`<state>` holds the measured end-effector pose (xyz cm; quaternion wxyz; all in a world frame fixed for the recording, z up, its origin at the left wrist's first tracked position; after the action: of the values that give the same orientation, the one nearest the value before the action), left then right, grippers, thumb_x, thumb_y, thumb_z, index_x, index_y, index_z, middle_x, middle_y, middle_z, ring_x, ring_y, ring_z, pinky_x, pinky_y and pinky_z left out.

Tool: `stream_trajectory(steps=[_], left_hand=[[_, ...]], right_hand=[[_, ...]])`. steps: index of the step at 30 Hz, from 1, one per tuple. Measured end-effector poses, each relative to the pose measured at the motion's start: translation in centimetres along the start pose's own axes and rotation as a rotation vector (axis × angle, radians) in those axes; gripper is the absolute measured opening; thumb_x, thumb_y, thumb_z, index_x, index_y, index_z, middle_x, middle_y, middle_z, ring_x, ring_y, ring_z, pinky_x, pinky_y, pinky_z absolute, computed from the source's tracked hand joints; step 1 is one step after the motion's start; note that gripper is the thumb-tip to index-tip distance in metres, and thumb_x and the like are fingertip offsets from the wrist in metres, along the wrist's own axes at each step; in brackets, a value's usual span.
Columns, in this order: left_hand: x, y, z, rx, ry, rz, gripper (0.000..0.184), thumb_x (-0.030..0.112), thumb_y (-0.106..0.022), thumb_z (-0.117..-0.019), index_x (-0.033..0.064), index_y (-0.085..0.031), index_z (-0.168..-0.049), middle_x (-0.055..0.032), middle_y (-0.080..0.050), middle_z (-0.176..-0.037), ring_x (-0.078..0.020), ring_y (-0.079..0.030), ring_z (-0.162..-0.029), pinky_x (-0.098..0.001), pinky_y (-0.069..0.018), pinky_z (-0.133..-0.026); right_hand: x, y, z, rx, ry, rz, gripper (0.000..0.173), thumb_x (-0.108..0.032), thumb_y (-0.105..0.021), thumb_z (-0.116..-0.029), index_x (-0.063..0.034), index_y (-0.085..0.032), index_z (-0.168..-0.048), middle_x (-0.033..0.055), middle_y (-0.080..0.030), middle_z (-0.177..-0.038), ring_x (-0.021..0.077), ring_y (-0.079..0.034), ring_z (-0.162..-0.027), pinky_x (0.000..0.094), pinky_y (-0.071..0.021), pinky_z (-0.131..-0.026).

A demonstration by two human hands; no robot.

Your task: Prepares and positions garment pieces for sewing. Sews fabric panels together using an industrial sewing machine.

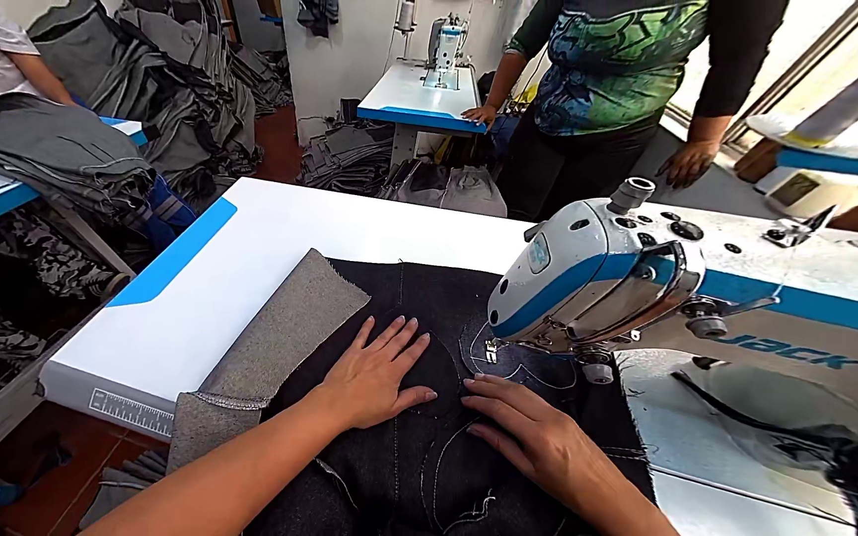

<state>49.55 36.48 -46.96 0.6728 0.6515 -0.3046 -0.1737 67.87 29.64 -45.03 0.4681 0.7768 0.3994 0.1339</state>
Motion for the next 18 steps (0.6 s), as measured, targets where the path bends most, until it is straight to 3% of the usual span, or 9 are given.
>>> stream_trajectory(steps=[3,7,12,15,18], left_hand=[[0.1,0.0,0.3,-0.030,0.056,-0.016,0.077,0.072,-0.027,-0.1006,0.0266,-0.028,-0.163,-0.0078,-0.018,-0.172,-0.0259,-0.011,-0.159,-0.0661,-0.0024,-0.123],[0.2,-0.2,0.4,-0.037,0.037,-0.007,0.076,0.074,-0.026,-0.0995,0.0318,-0.028,-0.163,-0.0086,-0.019,-0.171,-0.0279,-0.010,-0.159,-0.0681,-0.0019,-0.122],[1.6,-0.3,1.7,-0.045,-0.071,0.007,0.074,0.072,-0.024,-0.1010,0.0317,-0.030,-0.162,-0.0073,-0.020,-0.171,-0.0269,-0.010,-0.160,-0.0682,-0.0021,-0.122],[2.0,-0.5,1.3,-0.019,-0.205,0.022,0.071,0.069,-0.029,-0.1019,0.0302,-0.033,-0.161,-0.0091,-0.025,-0.170,-0.0284,-0.016,-0.159,-0.0678,-0.0068,-0.123],[2.1,-0.3,-0.9,-0.003,-0.339,0.031,0.069,0.065,-0.036,-0.1025,0.0287,-0.035,-0.161,-0.0102,-0.027,-0.169,-0.0299,-0.020,-0.158,-0.0681,-0.0108,-0.122]], right_hand=[[0.7,-0.5,-0.6,-0.104,0.124,0.047,0.040,-0.041,-0.046,-0.1073,-0.0145,-0.070,-0.125,0.0058,-0.069,-0.133,0.0212,-0.059,-0.133,0.0344,-0.0471,-0.112],[1.5,-1.5,-0.1,-0.186,0.102,-0.029,0.049,-0.047,-0.040,-0.1085,-0.0165,-0.064,-0.138,0.0051,-0.062,-0.145,0.0202,-0.052,-0.141,0.0364,-0.0424,-0.117],[-1.2,-0.6,2.2,-0.142,-0.052,-0.081,0.050,-0.049,-0.048,-0.1055,-0.0142,-0.066,-0.135,0.0075,-0.064,-0.142,0.0235,-0.056,-0.137,0.0390,-0.0446,-0.116],[-3.0,0.0,3.6,-0.135,-0.134,-0.043,0.053,-0.050,-0.049,-0.1046,-0.0116,-0.065,-0.137,0.0097,-0.063,-0.143,0.0253,-0.056,-0.138,0.0375,-0.0428,-0.117],[-3.2,-0.2,3.6,-0.039,-0.222,0.056,0.055,-0.053,-0.047,-0.1038,-0.0117,-0.069,-0.132,0.0086,-0.067,-0.138,0.0254,-0.060,-0.133,0.0392,-0.0478,-0.112]])
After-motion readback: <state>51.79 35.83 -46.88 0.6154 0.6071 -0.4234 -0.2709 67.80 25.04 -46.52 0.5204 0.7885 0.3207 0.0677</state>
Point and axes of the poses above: each hand's wrist, its own z-axis away from the middle knuckle, its own y-axis out of the back of the hand, x = y × z, the point moved 7 cm from there along -z, towards the middle knuckle
